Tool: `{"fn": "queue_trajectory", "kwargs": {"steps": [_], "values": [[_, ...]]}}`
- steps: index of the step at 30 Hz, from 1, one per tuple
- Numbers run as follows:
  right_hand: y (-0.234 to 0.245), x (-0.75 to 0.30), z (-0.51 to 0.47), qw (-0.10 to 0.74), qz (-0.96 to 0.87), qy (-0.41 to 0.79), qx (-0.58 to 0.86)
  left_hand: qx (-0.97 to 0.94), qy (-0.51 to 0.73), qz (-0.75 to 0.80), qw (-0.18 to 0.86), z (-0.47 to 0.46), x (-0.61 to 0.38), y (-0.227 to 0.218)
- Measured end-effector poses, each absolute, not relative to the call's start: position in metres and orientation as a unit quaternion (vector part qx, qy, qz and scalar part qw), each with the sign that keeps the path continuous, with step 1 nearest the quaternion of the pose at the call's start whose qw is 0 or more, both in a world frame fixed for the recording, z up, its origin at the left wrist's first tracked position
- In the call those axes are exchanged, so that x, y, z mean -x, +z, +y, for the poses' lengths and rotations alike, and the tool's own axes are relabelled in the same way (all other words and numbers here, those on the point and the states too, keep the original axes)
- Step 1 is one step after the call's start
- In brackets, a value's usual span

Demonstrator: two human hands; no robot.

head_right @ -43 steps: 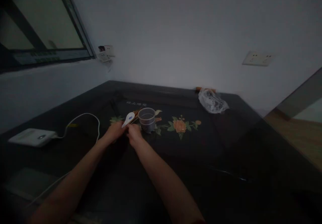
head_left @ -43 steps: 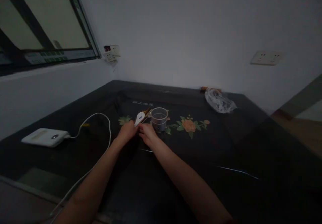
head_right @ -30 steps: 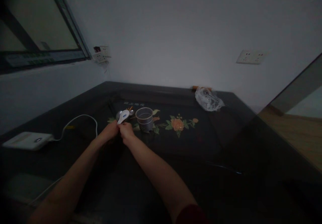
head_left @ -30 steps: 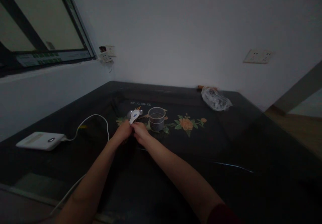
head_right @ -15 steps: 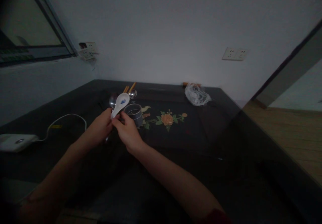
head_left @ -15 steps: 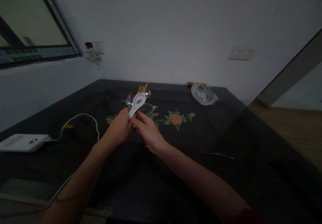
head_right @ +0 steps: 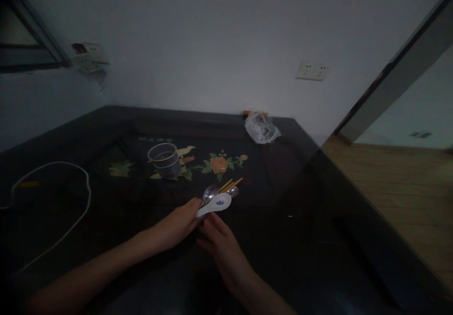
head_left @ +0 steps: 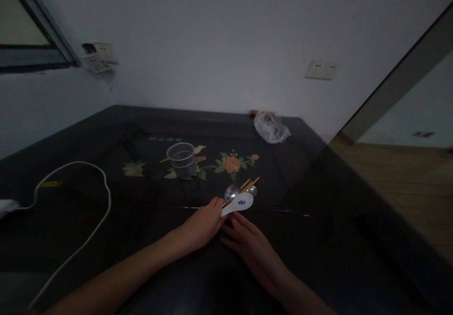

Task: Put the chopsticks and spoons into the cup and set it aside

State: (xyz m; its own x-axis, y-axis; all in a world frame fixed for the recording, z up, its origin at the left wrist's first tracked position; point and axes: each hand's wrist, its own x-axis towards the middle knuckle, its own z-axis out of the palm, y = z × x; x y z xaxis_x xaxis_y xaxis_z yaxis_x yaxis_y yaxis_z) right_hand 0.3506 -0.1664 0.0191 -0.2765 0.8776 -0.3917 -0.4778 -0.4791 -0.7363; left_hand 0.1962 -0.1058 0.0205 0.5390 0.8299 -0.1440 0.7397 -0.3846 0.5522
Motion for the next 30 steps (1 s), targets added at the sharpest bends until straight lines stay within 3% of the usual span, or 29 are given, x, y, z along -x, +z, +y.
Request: {"fn": "queue_trajectory", "kwargs": {"steps": [11, 30], "values": [[0.012, -0.367, -0.151, 0.389, -0.276, 0.763, 0.436, -0.858, 0.02, 0.479, 0.182, -0.098, -0.203, 0.018], [0.012, -0.392, -0.145, 0.285, -0.399, 0.752, 0.44, -0.859, 0.072, 0.489, 0.137, -0.101, -0.192, 0.025]]}}
